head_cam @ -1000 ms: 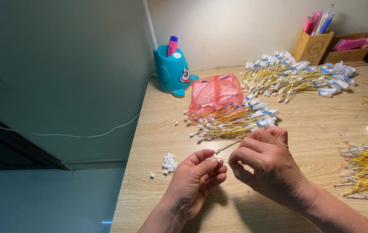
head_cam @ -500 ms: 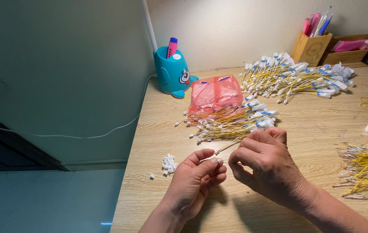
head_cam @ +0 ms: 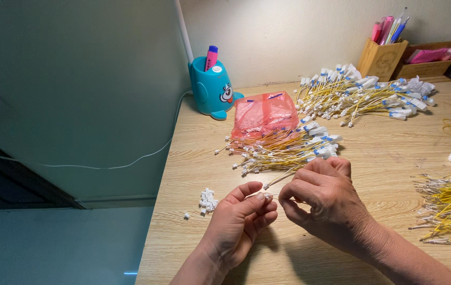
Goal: The person repeatedly picks up small white plastic connectors and yellow LED strings from a wooden desk. They insert the connector into the end of the LED string and place the assembled unit into a growing pile on the table.
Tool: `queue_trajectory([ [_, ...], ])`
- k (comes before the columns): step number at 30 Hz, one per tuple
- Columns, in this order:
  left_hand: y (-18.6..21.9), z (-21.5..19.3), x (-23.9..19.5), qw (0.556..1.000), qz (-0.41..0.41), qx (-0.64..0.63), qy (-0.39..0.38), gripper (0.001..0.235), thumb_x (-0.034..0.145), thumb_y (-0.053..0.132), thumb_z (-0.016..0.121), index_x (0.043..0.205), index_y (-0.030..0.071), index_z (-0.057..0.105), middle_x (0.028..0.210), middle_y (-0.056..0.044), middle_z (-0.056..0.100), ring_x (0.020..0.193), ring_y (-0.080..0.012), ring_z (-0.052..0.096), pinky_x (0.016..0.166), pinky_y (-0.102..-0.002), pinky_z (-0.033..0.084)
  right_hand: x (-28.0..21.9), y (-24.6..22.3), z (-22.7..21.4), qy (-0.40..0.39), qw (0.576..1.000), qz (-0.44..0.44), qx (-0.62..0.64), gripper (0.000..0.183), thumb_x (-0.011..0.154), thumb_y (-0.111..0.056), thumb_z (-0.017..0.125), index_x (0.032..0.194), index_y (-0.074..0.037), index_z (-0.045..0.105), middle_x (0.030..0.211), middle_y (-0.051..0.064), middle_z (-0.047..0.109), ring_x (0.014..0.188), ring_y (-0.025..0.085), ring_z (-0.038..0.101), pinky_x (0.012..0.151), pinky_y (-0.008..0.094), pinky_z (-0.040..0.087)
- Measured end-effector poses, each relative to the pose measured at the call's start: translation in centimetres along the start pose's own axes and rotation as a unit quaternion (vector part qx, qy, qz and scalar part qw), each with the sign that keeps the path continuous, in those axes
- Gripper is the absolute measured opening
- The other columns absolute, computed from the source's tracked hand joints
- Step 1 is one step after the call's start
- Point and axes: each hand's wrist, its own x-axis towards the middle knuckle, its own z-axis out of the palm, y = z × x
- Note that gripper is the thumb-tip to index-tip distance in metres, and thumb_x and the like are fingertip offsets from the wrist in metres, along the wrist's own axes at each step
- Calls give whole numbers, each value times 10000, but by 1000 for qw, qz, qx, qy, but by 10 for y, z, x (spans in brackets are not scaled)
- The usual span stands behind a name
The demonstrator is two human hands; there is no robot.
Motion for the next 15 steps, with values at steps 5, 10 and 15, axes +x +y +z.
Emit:
queue_trajectory([
  [5,-3,-5,6,1000,3,-1,-19,300,825,-81,659,1097,23,589,843,-194,655,706,-258,646,651,-336,584,1,-1,-1,8,1000,-2,4,163,757,-171,690,690,-276,586,636,-136,572,688,141,527,754,392,247],
  [10,-3,-5,4,1000,1,1,-24,314,818,-79,667,1101,25,580,856,-193,665,697,-250,643,644,-329,584,2,-1,-2,6,1000,-3,-1,148,773,-207,690,690,-283,595,630,-138,563,717,136,536,780,394,241],
  [15,-3,-5,5,1000,7,11,-25,311,818,-69,668,1105,20,587,868,-201,670,708,-255,644,654,-333,582,2,-2,-3,8,1000,-17,-18,162,784,-191,674,682,-269,575,627,-119,551,711,161,529,754,414,251],
])
